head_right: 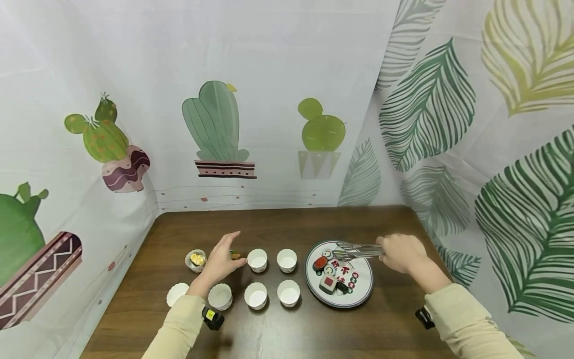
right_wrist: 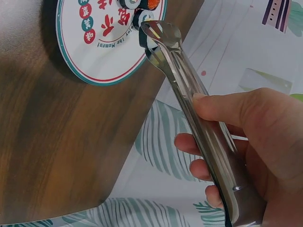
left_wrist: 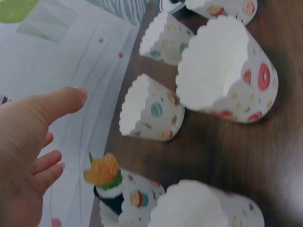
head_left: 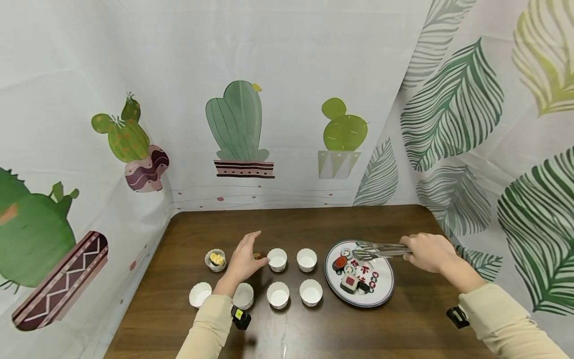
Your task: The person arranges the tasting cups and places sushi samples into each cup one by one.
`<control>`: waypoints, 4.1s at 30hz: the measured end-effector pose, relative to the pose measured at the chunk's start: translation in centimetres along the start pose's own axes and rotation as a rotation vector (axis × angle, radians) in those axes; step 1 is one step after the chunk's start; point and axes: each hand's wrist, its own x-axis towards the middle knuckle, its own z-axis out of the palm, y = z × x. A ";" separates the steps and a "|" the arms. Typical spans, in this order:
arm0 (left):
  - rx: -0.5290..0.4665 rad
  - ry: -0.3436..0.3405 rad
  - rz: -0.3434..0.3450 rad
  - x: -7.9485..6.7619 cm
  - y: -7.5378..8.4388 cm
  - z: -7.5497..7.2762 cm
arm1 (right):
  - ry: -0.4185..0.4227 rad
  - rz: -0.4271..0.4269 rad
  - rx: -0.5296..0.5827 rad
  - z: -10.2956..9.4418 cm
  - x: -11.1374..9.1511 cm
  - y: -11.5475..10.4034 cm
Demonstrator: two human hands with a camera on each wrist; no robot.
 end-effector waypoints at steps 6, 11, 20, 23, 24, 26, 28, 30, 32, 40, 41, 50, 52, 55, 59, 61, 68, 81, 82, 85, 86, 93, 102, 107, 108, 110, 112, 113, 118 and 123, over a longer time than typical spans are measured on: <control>-0.007 -0.024 0.021 0.1 0.9 1.2 | 0.020 -0.005 -0.009 -0.2 0.1 -0.3; -0.041 -0.031 0.052 0.2 1.4 2.2 | 0.020 -0.006 -0.015 -0.5 0.3 -0.5; -0.015 -0.050 0.000 -0.1 1.3 4.3 | 0.034 -0.021 -0.001 -0.8 0.6 -0.8; -0.022 -0.056 -0.018 -0.2 1.2 4.9 | 0.030 -0.022 0.000 -0.9 0.6 -0.9; -0.024 -0.055 -0.024 -0.2 1.2 5.0 | 0.028 -0.022 0.000 -0.9 0.7 -1.0; -0.021 -0.050 -0.027 -0.2 1.1 5.3 | 0.024 -0.024 0.000 -1.0 0.7 -1.0; -0.005 -0.041 -0.020 -0.2 0.9 5.6 | 0.025 -0.026 -0.001 -1.1 0.8 -1.1; 0.004 -0.042 -0.025 -0.2 0.8 5.8 | 0.028 -0.030 -0.003 -1.3 0.9 -1.2; 0.012 -0.043 -0.031 -0.1 0.7 5.9 | 0.038 -0.033 -0.007 -1.4 1.1 -1.4; 0.028 -0.046 -0.040 0.0 0.6 6.4 | 0.075 -0.055 -0.014 -2.0 1.7 -2.1; 0.032 -0.049 -0.042 0.0 0.6 6.4 | 0.081 -0.060 -0.013 -2.1 1.8 -2.3; 0.059 -0.042 -0.050 -0.1 0.6 6.7 | 0.105 -0.099 -0.006 -2.3 2.6 -3.4; 0.063 -0.041 -0.058 -0.1 0.6 6.8 | 0.109 -0.104 -0.010 -2.4 2.8 -3.7; 0.073 -0.036 -0.066 0.0 0.5 6.8 | 0.116 -0.110 -0.007 -2.5 3.1 -4.2; 0.093 -0.016 -0.053 0.1 0.4 7.1 | 0.121 -0.126 0.007 -2.3 3.7 -4.7; 0.096 -0.007 -0.053 0.2 0.5 7.2 | 0.121 -0.135 0.012 -2.2 4.0 -5.0; 0.091 -0.011 -0.081 0.2 0.6 7.3 | 0.139 -0.163 0.016 -2.0 4.7 -6.1; 0.072 0.000 -0.091 0.1 0.7 7.3 | 0.144 -0.186 0.029 -1.7 6.3 -8.1; 0.071 0.000 -0.091 0.1 0.6 7.3 | 0.146 -0.186 0.030 -1.7 6.4 -8.3; 0.069 0.002 -0.090 0.1 0.5 7.4 | 0.146 -0.188 0.037 -1.7 6.7 -8.8; 0.069 0.002 -0.091 0.1 0.5 7.4 | 0.144 -0.190 0.039 -1.6 6.8 -8.9; 0.058 -0.008 -0.097 0.0 0.5 7.4 | 0.128 -0.198 0.046 -1.6 7.5 -10.2; 0.049 -0.007 -0.105 0.1 0.5 7.4 | 0.120 -0.215 0.023 -1.3 8.5 -11.8; 0.060 0.006 -0.089 0.1 0.5 7.4 | 0.112 -0.220 0.020 -1.1 9.0 -12.5; 0.063 0.008 -0.085 0.1 0.5 7.4 | 0.108 -0.221 0.020 -1.0 9.0 -12.6; 0.064 0.013 -0.076 0.1 0.5 7.4 | 0.105 -0.224 0.014 -0.9 9.2 -12.9; 0.063 0.017 -0.068 0.1 0.5 7.4 | 0.103 -0.227 0.012 -0.7 9.3 -13.1; 0.062 0.018 -0.065 0.1 0.5 7.3 | 0.102 -0.228 0.009 -0.6 9.3 -13.2; 0.053 0.011 -0.061 0.1 0.5 7.3 | 0.117 -0.236 0.002 -0.2 9.6 -13.7; 0.048 0.005 -0.066 0.0 0.4 7.3 | 0.134 -0.245 -0.003 0.0 9.7 -14.0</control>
